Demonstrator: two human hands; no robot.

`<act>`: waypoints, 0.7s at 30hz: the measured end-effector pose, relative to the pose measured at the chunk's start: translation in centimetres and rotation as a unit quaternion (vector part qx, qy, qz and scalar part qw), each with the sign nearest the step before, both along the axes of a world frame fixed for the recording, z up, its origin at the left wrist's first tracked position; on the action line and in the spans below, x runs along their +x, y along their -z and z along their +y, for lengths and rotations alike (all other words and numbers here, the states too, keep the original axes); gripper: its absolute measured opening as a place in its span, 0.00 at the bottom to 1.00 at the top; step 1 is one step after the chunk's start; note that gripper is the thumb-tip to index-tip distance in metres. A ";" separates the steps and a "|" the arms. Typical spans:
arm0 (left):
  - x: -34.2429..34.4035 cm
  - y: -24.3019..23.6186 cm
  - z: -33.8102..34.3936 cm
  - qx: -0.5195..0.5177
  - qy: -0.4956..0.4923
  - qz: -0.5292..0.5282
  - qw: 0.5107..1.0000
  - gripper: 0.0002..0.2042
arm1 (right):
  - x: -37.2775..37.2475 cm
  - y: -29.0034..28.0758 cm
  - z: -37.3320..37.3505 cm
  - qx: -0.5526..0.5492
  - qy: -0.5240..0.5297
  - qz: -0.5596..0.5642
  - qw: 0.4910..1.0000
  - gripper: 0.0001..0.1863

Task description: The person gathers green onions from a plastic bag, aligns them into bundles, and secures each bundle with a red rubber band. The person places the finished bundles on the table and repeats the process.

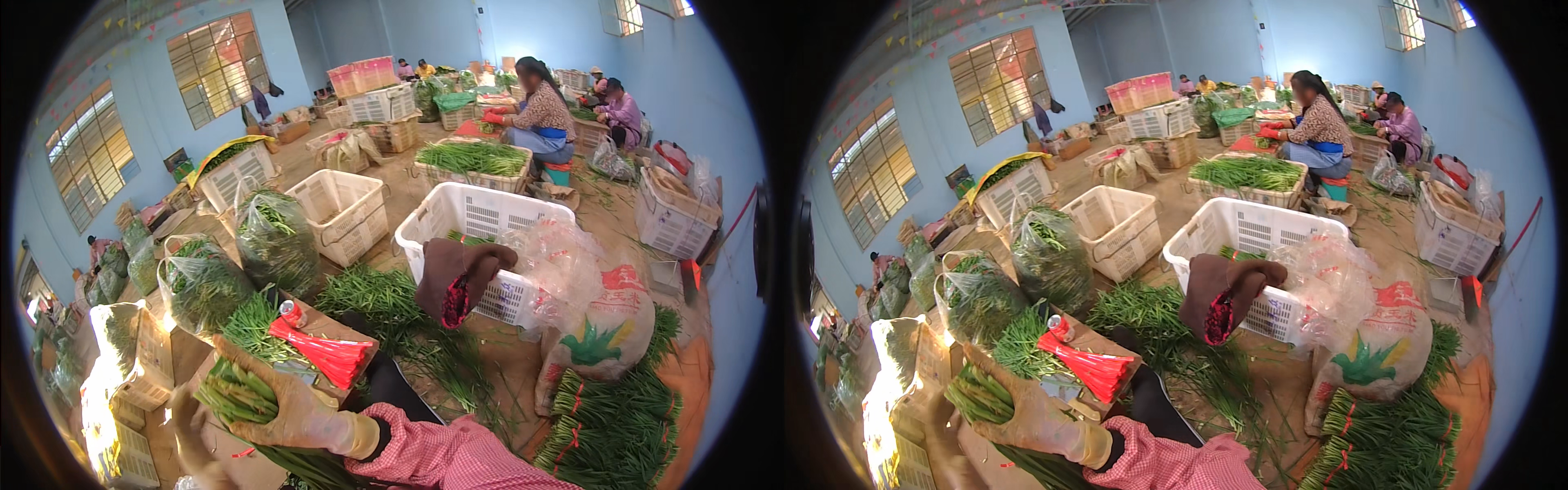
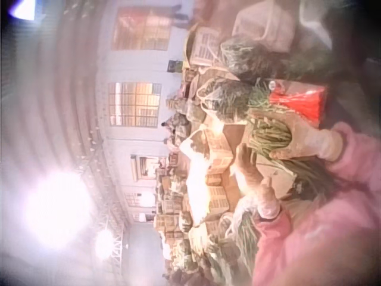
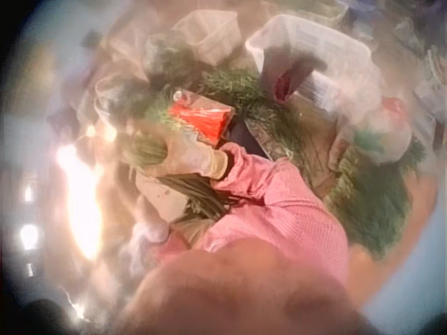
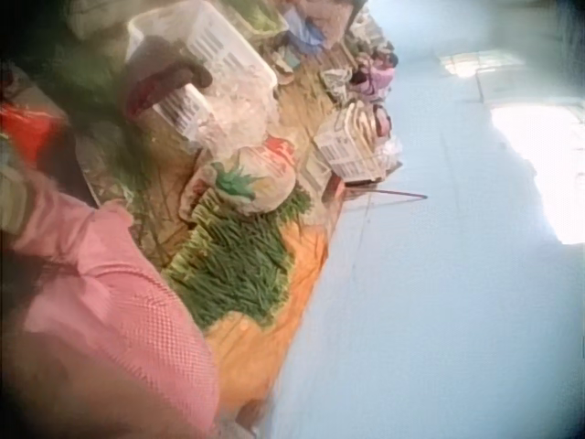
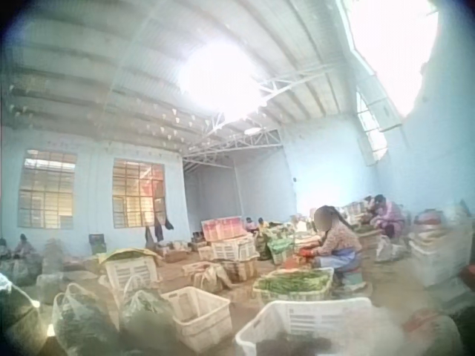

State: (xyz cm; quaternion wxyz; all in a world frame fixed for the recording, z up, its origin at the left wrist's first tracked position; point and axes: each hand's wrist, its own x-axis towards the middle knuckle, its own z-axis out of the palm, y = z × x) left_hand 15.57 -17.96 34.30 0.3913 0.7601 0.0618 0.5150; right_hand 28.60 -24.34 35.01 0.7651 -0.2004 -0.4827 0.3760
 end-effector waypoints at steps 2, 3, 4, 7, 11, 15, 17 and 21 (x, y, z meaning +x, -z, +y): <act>2.0 2.9 -0.2 -0.109 0.061 0.023 0.992 0.33 | 0.0 1.7 0.3 -0.040 -0.014 -0.008 0.999 0.56; 2.8 4.2 -0.3 -0.161 0.093 0.038 0.982 0.33 | 0.1 2.5 0.5 -0.056 0.011 -0.044 0.997 0.55; 3.4 5.5 -0.4 -0.201 0.117 0.052 0.971 0.33 | 0.1 3.1 0.6 -0.072 0.036 -0.078 0.994 0.55; 4.3 8.2 0.0 -0.284 0.151 0.079 0.944 0.33 | -0.1 4.2 0.7 -0.074 0.041 -0.018 0.996 0.56; 3.8 10.0 1.2 -0.345 0.162 0.088 0.920 0.33 | 0.1 5.2 0.8 -0.090 0.100 -0.055 0.989 0.56; 3.1 11.0 2.4 -0.381 0.168 0.080 0.906 0.34 | 1.2 6.8 2.3 -0.031 0.269 -0.213 0.939 0.55; 3.0 11.2 2.9 -0.391 0.174 0.071 0.901 0.34 | 1.8 7.5 3.0 -0.059 0.283 -0.283 0.915 0.58; 2.2 11.6 4.1 -0.411 0.185 0.046 0.892 0.34 | 2.7 8.5 3.6 -0.098 0.255 -0.358 0.893 0.63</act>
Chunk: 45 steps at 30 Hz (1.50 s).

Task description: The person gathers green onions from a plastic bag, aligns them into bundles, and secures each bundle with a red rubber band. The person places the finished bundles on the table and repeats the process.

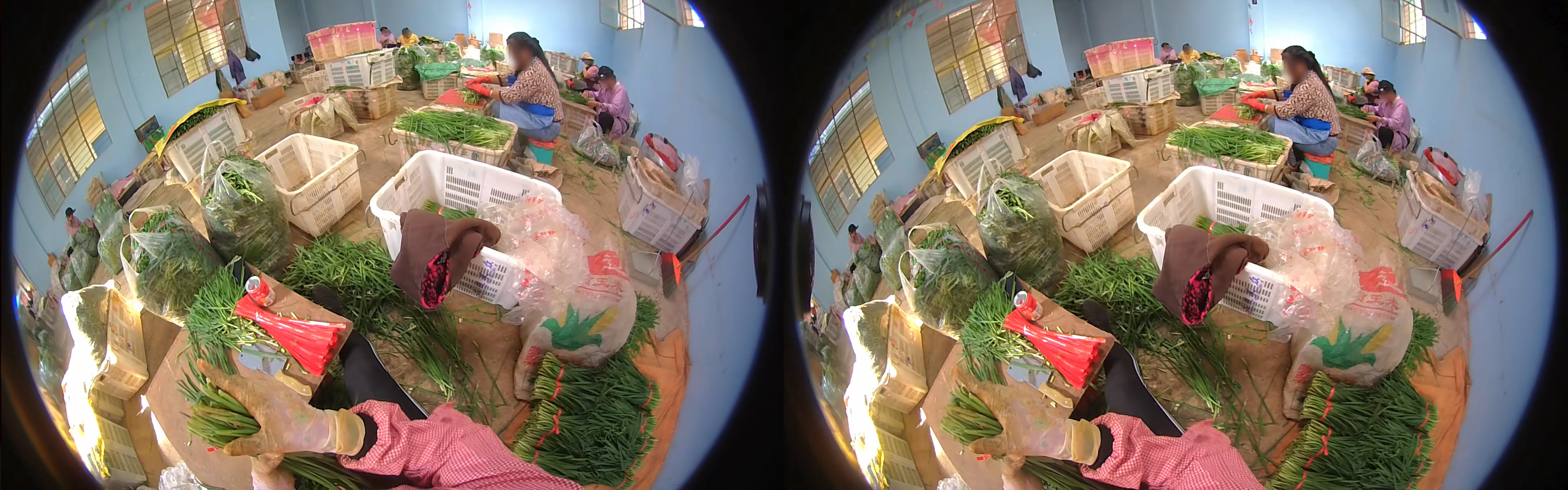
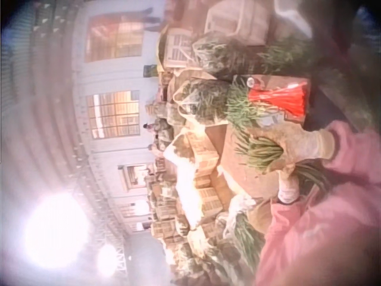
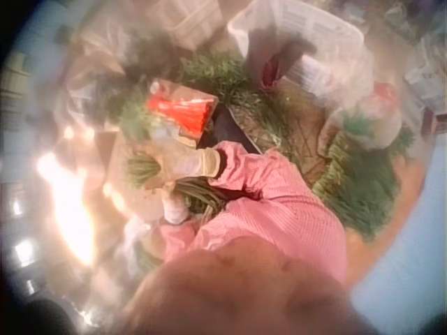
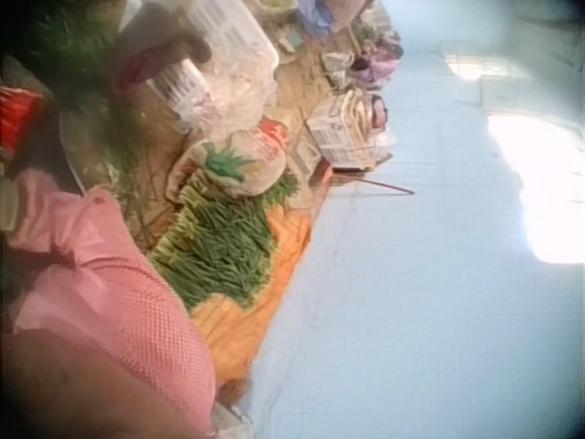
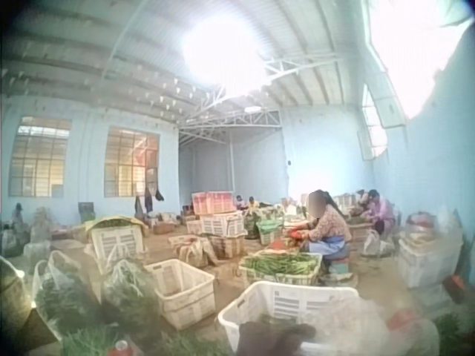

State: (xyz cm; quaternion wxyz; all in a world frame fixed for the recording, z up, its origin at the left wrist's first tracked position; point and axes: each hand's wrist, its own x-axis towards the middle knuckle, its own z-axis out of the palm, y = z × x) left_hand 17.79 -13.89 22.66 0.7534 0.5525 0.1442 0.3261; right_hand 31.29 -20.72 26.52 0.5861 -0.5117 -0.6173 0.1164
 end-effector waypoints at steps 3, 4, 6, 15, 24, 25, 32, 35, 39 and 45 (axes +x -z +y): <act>-1.2 0.3 1.1 -0.018 -0.008 -0.031 0.999 0.34 | 0.1 1.4 0.1 -0.007 -0.127 0.130 0.983 0.63; -1.8 0.3 1.5 -0.022 -0.012 -0.044 0.999 0.34 | 0.0 2.2 0.2 -0.047 -0.175 0.157 0.971 0.62; -3.2 -0.2 2.6 -0.027 -0.026 -0.081 0.996 0.34 | -0.5 4.6 0.1 -0.076 -0.237 0.206 0.946 0.61; -13.4 -2.8 8.7 0.012 -0.237 -0.224 0.945 0.36 | -2.4 19.5 -6.8 -0.421 -0.290 0.485 0.710 0.22; -19.7 -1.4 13.3 -0.020 -0.340 -0.386 0.857 0.31 | -8.1 16.9 -4.2 -0.471 -0.341 0.269 0.768 0.25; -20.0 -1.3 13.2 -0.022 -0.348 -0.384 0.855 0.31 | -9.3 15.6 -3.2 -0.446 -0.389 0.238 0.771 0.27; -19.4 -2.7 10.9 0.048 -0.382 -0.373 0.844 0.33 | -21.0 6.6 4.2 -0.255 -0.437 0.312 0.804 0.46; -19.0 -3.2 8.8 0.060 -0.420 -0.355 0.833 0.34 | -23.0 3.4 7.7 -0.216 -0.415 0.462 0.753 0.45; -18.9 -3.7 6.9 0.050 -0.375 -0.367 0.850 0.37 | -22.0 1.2 9.8 -0.208 -0.406 0.619 0.639 0.49; -16.4 -2.5 5.3 0.089 -0.316 -0.367 0.870 0.44 | -14.8 2.7 13.1 -0.102 -0.272 0.745 0.600 0.39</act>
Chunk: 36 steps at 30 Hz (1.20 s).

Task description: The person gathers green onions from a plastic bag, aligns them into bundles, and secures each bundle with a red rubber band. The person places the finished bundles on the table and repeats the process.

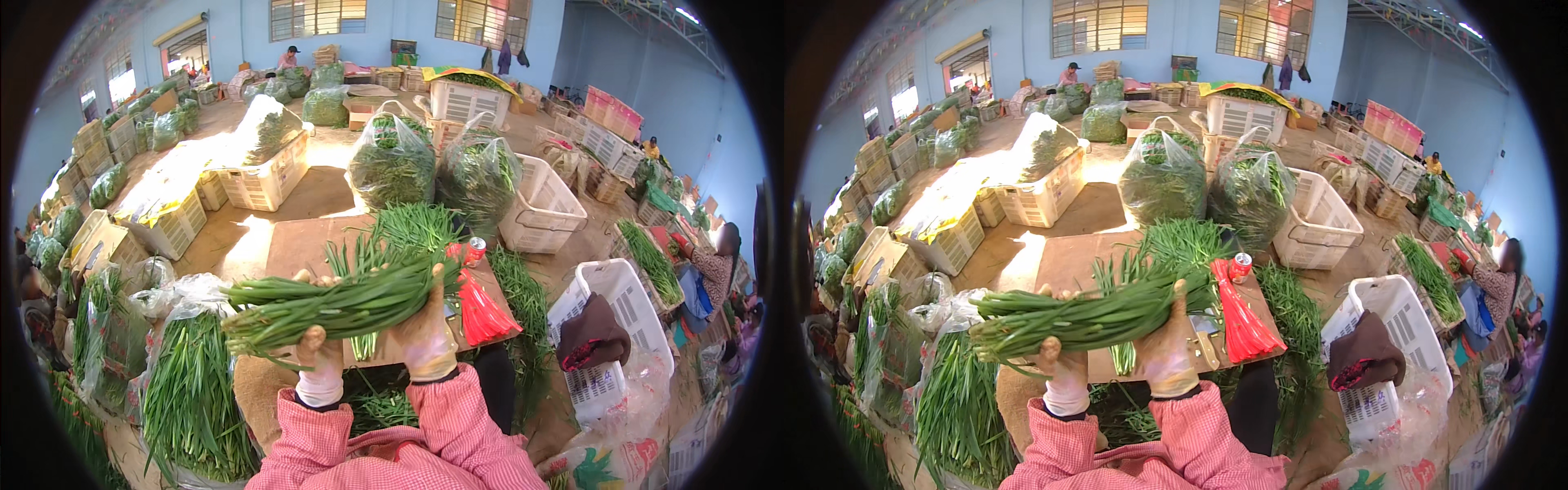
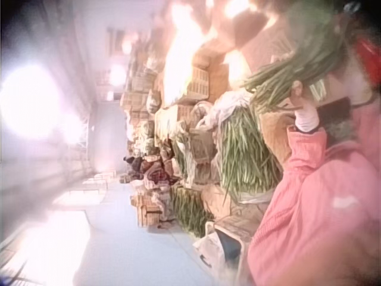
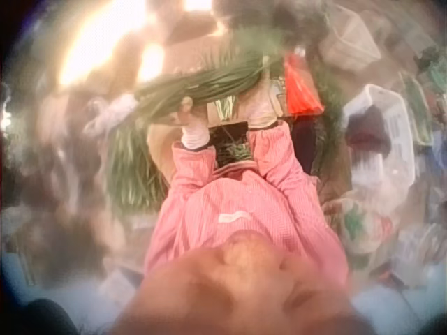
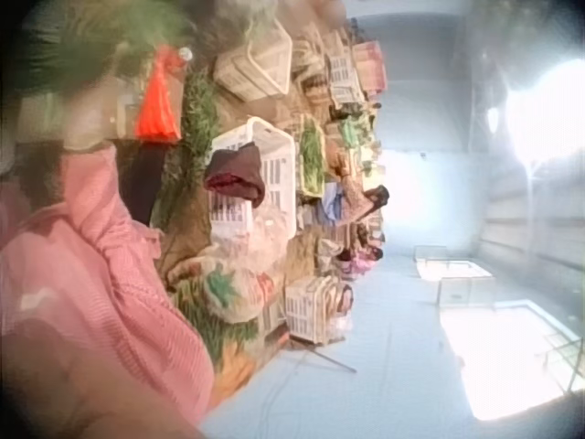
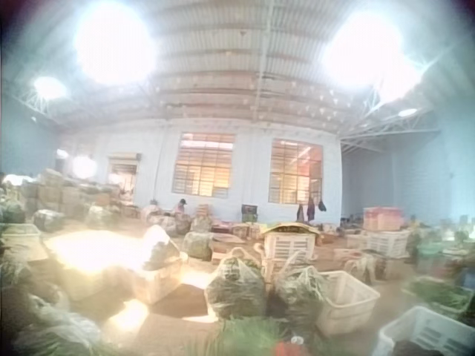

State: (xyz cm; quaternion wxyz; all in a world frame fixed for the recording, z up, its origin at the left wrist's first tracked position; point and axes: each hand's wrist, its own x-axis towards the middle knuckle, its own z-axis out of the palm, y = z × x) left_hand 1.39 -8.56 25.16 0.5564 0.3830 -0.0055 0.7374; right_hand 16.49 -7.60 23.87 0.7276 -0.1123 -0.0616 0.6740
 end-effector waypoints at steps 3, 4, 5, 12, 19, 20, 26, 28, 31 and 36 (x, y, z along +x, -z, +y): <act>0.9 2.6 -1.0 -0.060 0.058 0.025 0.996 0.49 | 2.7 0.9 0.9 0.009 0.064 -0.015 0.998 0.27; 0.9 4.1 -1.4 -0.067 0.083 0.018 0.994 0.49 | 3.5 0.8 0.7 0.050 0.065 -0.042 0.996 0.24; 1.0 5.8 -1.5 -0.072 0.106 0.010 0.992 0.49 | 4.3 0.2 0.4 0.056 0.076 -0.072 0.993 0.21; -5.6 15.0 1.5 -0.172 -0.001 0.527 0.832 0.27 | 10.0 -7.3 0.7 -0.024 0.081 -0.257 0.963 0.13; 1.4 2.5 6.4 -0.067 -0.035 0.416 0.906 0.39 | 10.7 -8.5 3.1 0.071 0.148 -0.569 0.806 0.17; 3.8 1.3 6.8 0.028 -0.024 0.448 0.893 0.44 | 10.8 -8.1 3.3 0.126 0.156 -0.591 0.781 0.18; 12.7 4.5 11.0 -0.075 0.186 0.518 0.832 0.40 | 13.4 -2.6 5.5 0.115 0.026 -0.574 0.810 0.35; 14.0 7.2 12.7 -0.109 0.278 0.431 0.851 0.34 | 14.9 -0.2 5.5 0.089 0.060 -0.714 0.692 0.43; 16.0 9.1 14.0 0.013 0.178 0.440 0.880 0.28 | 15.1 1.9 6.6 0.151 0.070 -0.631 0.758 0.49; 16.9 6.4 12.8 0.029 0.149 0.421 0.894 0.27 | 13.9 1.6 8.2 0.080 0.141 -0.627 0.762 0.35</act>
